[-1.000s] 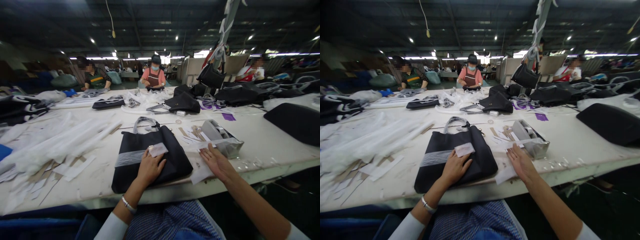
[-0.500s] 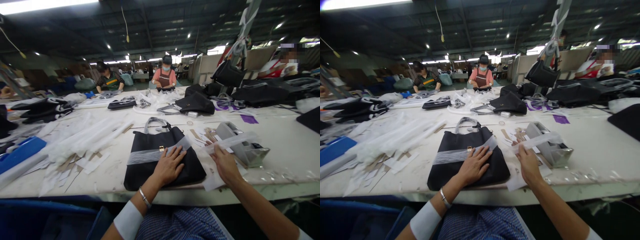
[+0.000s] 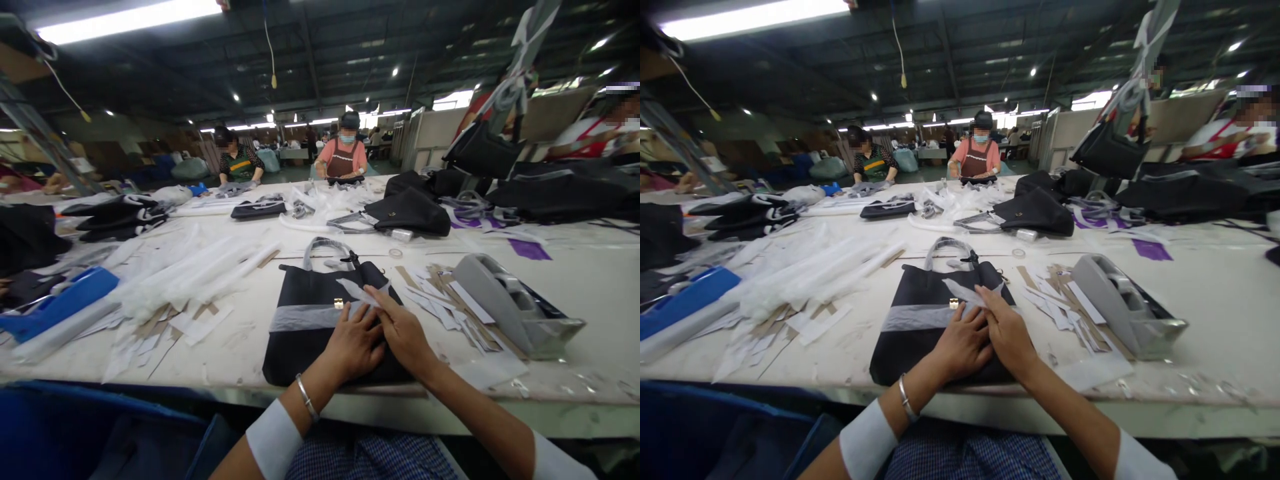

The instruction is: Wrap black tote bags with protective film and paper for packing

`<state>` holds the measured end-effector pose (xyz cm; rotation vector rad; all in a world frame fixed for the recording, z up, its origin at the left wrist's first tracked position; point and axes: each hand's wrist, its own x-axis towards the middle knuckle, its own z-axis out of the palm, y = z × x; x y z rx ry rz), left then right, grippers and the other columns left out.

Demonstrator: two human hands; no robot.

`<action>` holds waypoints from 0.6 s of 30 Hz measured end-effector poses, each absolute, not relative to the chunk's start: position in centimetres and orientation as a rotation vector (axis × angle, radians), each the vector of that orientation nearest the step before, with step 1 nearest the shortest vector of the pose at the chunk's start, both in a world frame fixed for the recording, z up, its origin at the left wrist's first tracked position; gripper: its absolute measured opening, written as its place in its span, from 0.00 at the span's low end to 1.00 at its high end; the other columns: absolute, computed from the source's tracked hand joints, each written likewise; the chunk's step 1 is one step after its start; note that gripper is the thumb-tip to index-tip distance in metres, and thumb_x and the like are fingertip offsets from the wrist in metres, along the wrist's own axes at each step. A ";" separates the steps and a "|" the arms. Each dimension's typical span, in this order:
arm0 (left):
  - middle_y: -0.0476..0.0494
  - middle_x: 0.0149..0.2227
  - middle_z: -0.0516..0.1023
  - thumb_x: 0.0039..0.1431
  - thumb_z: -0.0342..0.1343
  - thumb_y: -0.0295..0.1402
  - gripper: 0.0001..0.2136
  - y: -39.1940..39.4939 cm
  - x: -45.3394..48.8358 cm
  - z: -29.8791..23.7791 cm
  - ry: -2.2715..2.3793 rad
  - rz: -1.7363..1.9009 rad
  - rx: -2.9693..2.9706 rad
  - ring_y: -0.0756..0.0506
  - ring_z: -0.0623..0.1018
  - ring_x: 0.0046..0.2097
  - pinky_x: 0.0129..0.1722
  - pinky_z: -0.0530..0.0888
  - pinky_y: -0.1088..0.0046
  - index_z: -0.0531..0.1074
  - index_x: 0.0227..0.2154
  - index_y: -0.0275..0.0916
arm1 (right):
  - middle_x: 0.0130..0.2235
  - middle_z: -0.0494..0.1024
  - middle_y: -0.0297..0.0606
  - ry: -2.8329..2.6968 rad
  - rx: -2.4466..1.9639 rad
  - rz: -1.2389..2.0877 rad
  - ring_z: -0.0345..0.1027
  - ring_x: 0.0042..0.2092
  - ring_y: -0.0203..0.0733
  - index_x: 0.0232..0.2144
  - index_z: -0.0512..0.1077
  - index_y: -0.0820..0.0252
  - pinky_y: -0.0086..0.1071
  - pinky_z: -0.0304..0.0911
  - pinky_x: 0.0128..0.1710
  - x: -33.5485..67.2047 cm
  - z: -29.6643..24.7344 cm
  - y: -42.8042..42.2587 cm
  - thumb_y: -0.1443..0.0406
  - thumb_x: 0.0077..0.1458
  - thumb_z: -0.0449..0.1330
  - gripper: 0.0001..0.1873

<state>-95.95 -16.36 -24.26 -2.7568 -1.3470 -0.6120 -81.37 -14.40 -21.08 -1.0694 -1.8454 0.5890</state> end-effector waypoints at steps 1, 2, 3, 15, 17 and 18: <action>0.42 0.64 0.60 0.65 0.45 0.43 0.20 -16.3 -95.9 -24.3 -1.343 -0.626 -2.759 0.36 0.56 0.66 0.64 0.49 0.43 0.64 0.58 0.45 | 0.57 0.71 0.37 -1.821 -1.072 0.587 0.62 0.60 0.46 0.57 0.68 0.53 0.46 0.52 0.64 -81.2 -21.1 -14.4 0.59 0.63 0.50 0.21; 0.43 0.65 0.58 0.65 0.45 0.43 0.21 -16.3 -96.0 -24.4 -1.335 -0.643 -2.767 0.36 0.55 0.66 0.63 0.49 0.42 0.62 0.59 0.46 | 0.57 0.72 0.37 -1.760 -1.079 0.593 0.61 0.60 0.46 0.55 0.69 0.53 0.46 0.49 0.65 -80.9 -21.0 -14.3 0.59 0.63 0.51 0.20; 0.44 0.66 0.56 0.65 0.45 0.42 0.22 -16.3 -96.0 -24.4 -1.323 -0.658 -2.779 0.36 0.54 0.67 0.63 0.49 0.42 0.60 0.60 0.47 | 0.57 0.72 0.37 -1.660 -1.076 0.618 0.61 0.61 0.46 0.54 0.70 0.53 0.47 0.47 0.65 -80.5 -20.8 -14.1 0.58 0.63 0.51 0.20; 0.45 0.67 0.53 0.66 0.43 0.34 0.24 -15.9 -96.6 -23.7 -1.146 -0.651 -2.927 0.45 0.54 0.67 0.66 0.52 0.60 0.53 0.64 0.40 | 0.50 0.77 0.41 -0.772 -0.853 1.010 0.70 0.54 0.42 0.45 0.74 0.59 0.44 0.55 0.63 -77.5 -17.7 -10.7 0.62 0.61 0.56 0.12; 0.46 0.67 0.55 0.66 0.42 0.33 0.23 -15.9 -96.6 -23.6 -1.114 -0.644 -2.950 0.45 0.55 0.67 0.66 0.52 0.61 0.55 0.63 0.40 | 0.50 0.78 0.41 -0.774 -0.853 1.034 0.70 0.53 0.42 0.44 0.74 0.59 0.44 0.55 0.63 -77.5 -17.6 -10.3 0.62 0.61 0.55 0.12; 0.46 0.66 0.57 0.66 0.42 0.32 0.22 -15.9 -96.6 -23.5 -1.096 -0.642 -2.963 0.46 0.55 0.67 0.66 0.52 0.62 0.55 0.63 0.40 | 0.49 0.78 0.41 -0.765 -0.855 1.046 0.70 0.53 0.42 0.44 0.74 0.59 0.44 0.55 0.63 -77.4 -17.5 -10.1 0.62 0.61 0.55 0.12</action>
